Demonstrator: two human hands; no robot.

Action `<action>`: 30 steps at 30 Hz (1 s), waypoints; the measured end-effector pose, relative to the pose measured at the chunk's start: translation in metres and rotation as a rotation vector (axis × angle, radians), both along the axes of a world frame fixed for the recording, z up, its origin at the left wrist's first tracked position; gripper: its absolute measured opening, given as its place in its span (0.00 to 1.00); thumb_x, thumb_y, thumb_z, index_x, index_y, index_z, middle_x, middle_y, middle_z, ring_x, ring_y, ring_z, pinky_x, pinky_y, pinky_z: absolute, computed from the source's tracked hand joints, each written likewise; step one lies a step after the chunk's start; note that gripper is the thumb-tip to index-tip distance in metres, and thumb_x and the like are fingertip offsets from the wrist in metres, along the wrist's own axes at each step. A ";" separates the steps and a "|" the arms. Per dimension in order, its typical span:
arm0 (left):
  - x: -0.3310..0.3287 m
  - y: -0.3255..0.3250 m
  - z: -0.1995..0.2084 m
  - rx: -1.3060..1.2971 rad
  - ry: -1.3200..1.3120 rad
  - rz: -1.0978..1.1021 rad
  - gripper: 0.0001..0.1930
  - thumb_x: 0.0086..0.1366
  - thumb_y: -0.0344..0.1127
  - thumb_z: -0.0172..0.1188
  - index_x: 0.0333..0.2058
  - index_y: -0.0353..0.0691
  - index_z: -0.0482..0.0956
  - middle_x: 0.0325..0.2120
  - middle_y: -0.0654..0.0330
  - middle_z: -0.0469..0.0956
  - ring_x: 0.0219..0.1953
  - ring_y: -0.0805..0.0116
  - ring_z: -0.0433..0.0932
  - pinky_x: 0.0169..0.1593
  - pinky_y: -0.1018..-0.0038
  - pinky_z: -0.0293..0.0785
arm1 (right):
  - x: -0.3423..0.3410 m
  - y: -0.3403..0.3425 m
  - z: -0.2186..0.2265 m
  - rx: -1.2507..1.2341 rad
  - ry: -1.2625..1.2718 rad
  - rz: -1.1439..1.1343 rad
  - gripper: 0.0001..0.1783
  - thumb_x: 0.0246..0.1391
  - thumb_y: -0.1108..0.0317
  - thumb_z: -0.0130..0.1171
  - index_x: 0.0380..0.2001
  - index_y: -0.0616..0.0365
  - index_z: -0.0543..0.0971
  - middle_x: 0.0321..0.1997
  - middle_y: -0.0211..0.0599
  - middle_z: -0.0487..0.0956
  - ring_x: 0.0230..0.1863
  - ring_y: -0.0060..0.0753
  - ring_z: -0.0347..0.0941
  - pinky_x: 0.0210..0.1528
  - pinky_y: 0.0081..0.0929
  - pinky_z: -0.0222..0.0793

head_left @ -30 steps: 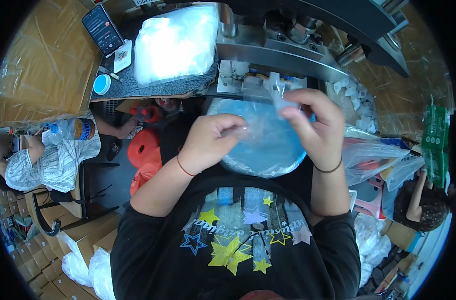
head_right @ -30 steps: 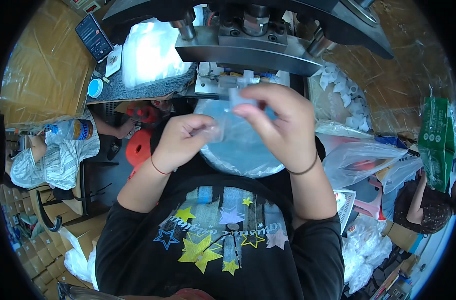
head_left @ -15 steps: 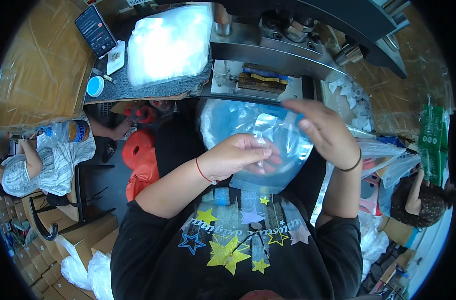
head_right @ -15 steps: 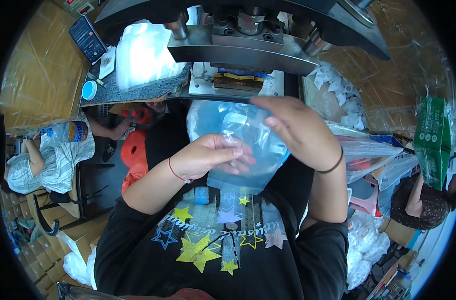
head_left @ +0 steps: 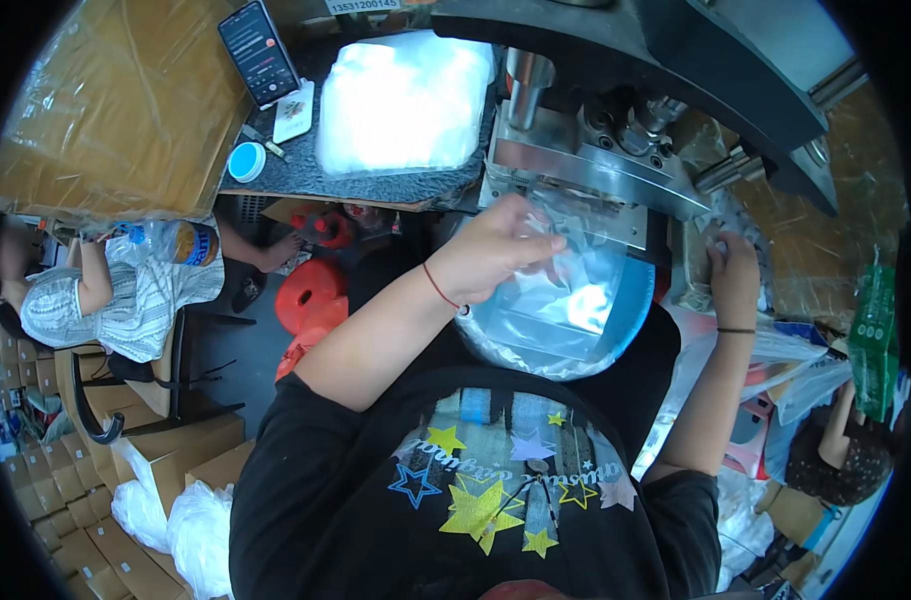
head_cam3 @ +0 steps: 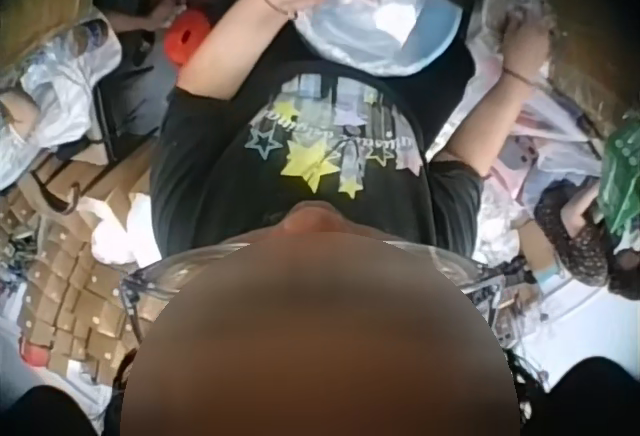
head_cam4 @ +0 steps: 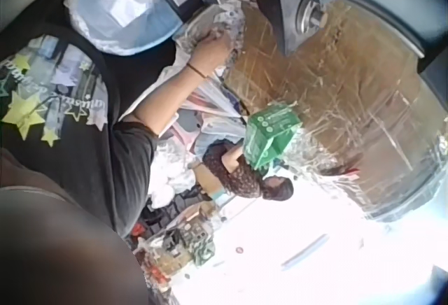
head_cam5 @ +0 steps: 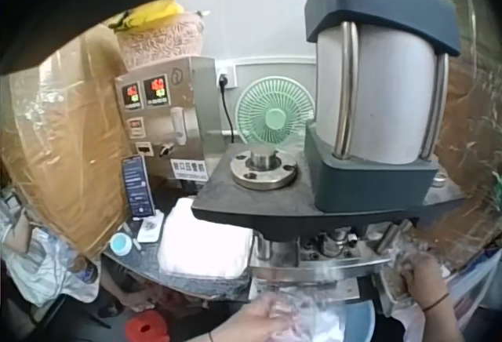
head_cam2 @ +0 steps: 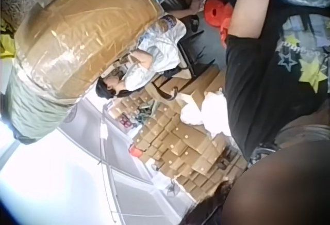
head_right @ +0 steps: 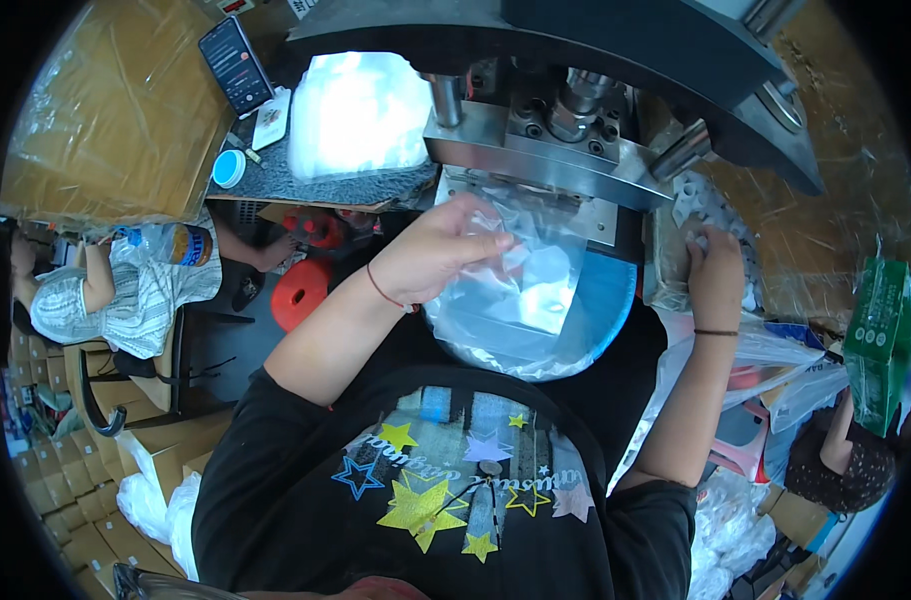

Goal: The recorder is placing small white items into plastic bags and using a heat sealing machine to seal them.

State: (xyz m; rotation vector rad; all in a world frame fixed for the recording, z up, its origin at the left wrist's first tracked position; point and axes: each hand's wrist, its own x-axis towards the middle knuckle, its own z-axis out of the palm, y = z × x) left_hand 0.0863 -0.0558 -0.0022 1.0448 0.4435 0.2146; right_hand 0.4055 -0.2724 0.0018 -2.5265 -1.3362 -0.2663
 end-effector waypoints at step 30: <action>-0.025 -0.057 0.009 0.151 0.022 -0.264 0.16 0.71 0.42 0.59 0.42 0.32 0.82 0.36 0.57 0.85 0.39 0.70 0.83 0.48 0.72 0.78 | -0.147 0.037 0.088 0.284 0.591 0.559 0.08 0.62 0.70 0.55 0.39 0.63 0.79 0.37 0.38 0.81 0.38 0.32 0.77 0.41 0.26 0.71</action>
